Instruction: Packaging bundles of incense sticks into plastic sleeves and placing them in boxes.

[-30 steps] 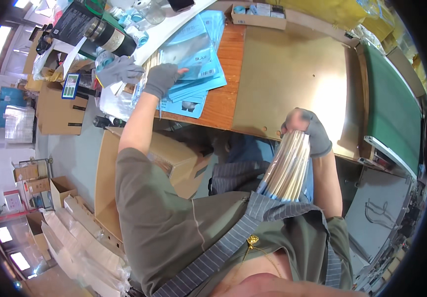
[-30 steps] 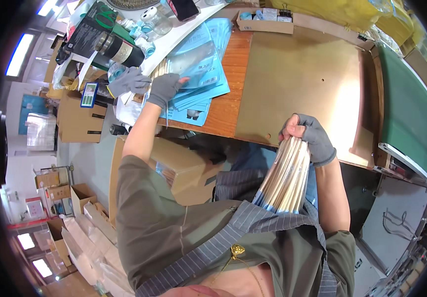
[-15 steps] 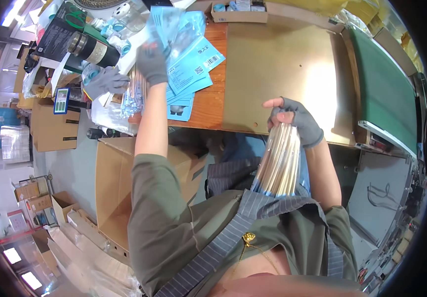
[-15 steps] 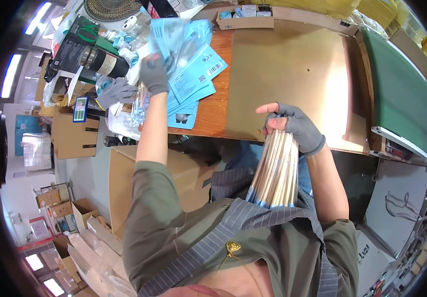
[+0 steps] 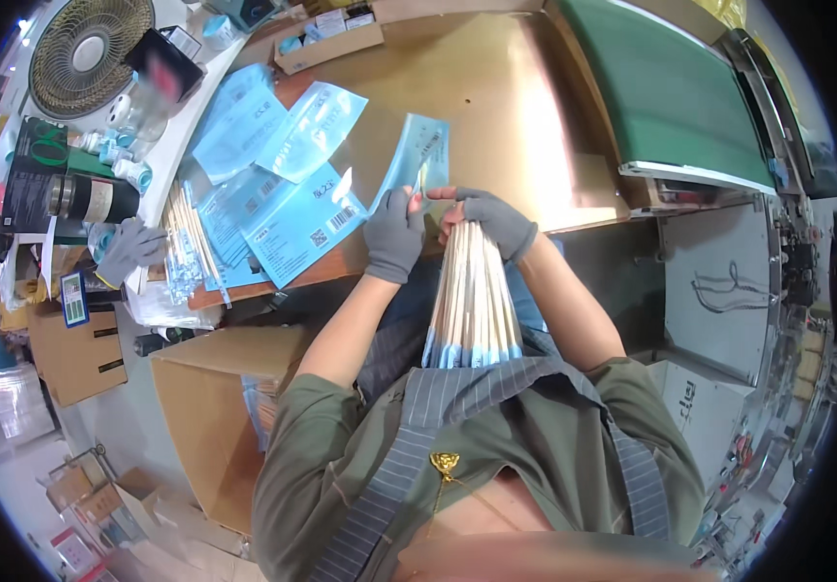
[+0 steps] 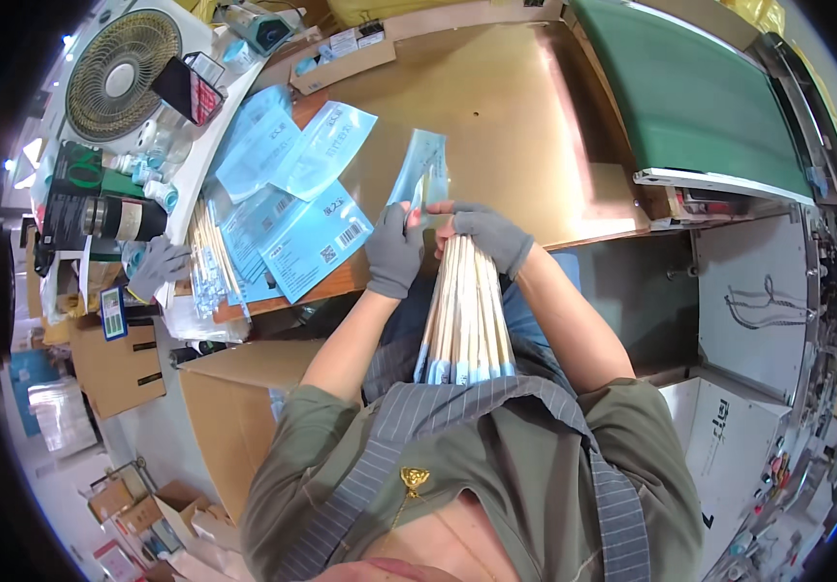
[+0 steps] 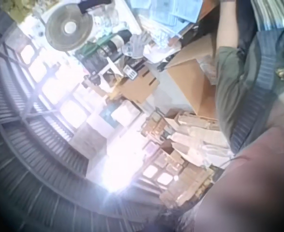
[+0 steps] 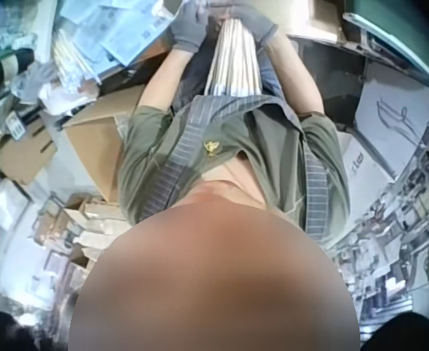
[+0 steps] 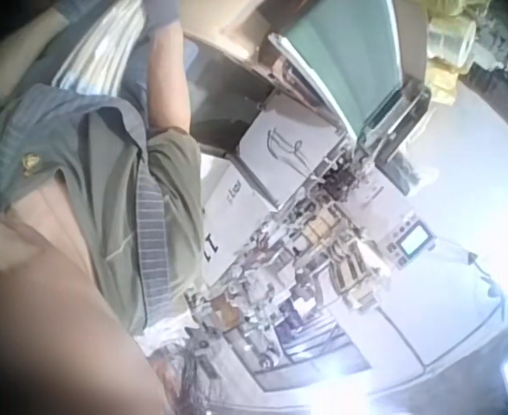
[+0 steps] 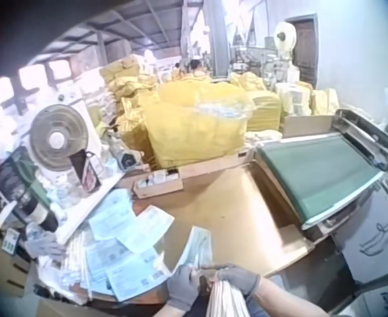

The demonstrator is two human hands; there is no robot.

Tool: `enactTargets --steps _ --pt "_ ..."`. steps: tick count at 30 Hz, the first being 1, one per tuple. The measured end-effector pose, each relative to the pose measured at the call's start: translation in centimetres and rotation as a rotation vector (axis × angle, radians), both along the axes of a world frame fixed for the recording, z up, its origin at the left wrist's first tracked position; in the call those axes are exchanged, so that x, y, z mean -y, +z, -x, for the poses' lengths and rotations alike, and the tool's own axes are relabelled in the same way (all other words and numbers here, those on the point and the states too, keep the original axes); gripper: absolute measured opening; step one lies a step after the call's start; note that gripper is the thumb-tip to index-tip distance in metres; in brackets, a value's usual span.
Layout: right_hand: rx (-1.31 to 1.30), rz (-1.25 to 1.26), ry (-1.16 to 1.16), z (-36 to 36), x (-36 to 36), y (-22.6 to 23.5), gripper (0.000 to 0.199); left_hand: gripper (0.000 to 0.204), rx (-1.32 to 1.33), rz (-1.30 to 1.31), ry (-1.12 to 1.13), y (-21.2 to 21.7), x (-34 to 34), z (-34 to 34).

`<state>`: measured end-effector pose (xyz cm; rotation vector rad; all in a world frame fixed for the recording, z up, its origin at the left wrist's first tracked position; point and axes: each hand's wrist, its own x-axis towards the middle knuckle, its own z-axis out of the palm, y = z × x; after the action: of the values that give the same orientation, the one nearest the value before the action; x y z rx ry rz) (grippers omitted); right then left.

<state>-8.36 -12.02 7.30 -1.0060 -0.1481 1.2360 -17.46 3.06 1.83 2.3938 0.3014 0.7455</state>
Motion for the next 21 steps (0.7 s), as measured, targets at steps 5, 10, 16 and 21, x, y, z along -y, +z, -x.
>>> enactTargets --steps 5,10,16,21 --pt "0.42 0.104 0.076 -1.0 -0.1 -3.1 0.029 0.015 0.241 -0.253 -0.258 4.4 2.0 1.2" --pt "0.484 -0.254 -0.108 -0.5 1.0 -6.3 0.032 0.024 0.26 -0.191 -0.389 3.3 2.1 4.0" --pt "0.436 0.198 -0.1 10.0 9.9 -0.6 0.039 0.016 0.161 -0.047 -0.481 4.6 4.1 10.9" --pt "1.584 0.782 -0.15 5.9 10.0 3.2 0.02 0.012 0.071 0.141 -0.382 10.4 4.7 7.8"
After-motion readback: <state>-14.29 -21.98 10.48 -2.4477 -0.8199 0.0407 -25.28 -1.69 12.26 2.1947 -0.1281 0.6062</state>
